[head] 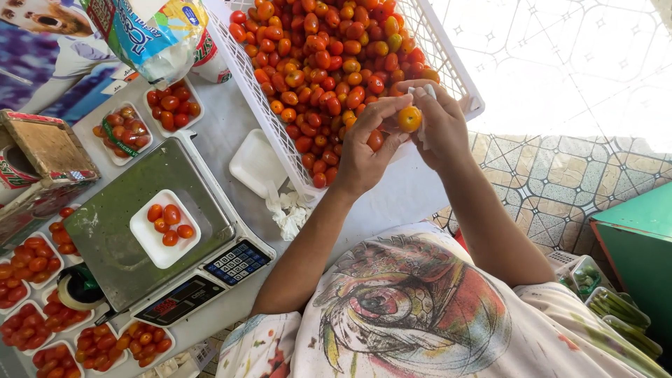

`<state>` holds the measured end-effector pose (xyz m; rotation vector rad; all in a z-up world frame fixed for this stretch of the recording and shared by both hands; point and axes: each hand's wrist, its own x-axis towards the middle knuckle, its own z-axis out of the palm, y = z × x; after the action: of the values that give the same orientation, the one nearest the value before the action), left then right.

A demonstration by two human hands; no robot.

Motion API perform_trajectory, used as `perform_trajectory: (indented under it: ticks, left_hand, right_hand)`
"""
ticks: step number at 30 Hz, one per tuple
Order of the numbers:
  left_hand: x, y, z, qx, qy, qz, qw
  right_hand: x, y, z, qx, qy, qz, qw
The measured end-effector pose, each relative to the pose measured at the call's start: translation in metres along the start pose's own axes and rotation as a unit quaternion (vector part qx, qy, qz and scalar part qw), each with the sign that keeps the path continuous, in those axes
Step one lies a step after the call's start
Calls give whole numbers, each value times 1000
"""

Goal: The person wipes individual cherry tomatoes with a cloth and places them into white foam trays, then weighs the trays on a digital scale.

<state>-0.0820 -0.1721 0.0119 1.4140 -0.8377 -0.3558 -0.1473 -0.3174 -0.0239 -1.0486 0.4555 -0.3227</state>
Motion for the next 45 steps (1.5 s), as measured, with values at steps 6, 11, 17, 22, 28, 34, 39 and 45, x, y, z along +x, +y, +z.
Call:
perform_trajectory:
  ticks: [6,11,17,22,28,34,39,45]
  left_hand:
    - [0,11,1,0,-1,41,999]
    - [-5,11,3,58,5,63,996]
    - [-6,55,3,150,23,158,976]
    - [-15,77,2,164,16,206,964]
    - [-20,98,3,151,10,227,962]
    - [-21,98,1,157,5,211,965]
    - [-21,94,-4,147,5,143,979]
    - [-28,70,2,-7,71,31,997]
  right_hand:
    - [-17,-5,15,87,1,10,996]
    - [-21,-8,20,94,-8,-6,996]
    - [-37,-7,19,84,-29,-61,994]
    - [-63,-55,52,54,-48,-134,988]
    - [-78,-71,57,-21,-82,-210,974]
    - [-78,-67,59,-35,-81,-231,969]
    - [-75,-60,58,-23,-67,-223,972]
    - [-75,-60,76,-109,-32,-280,953]
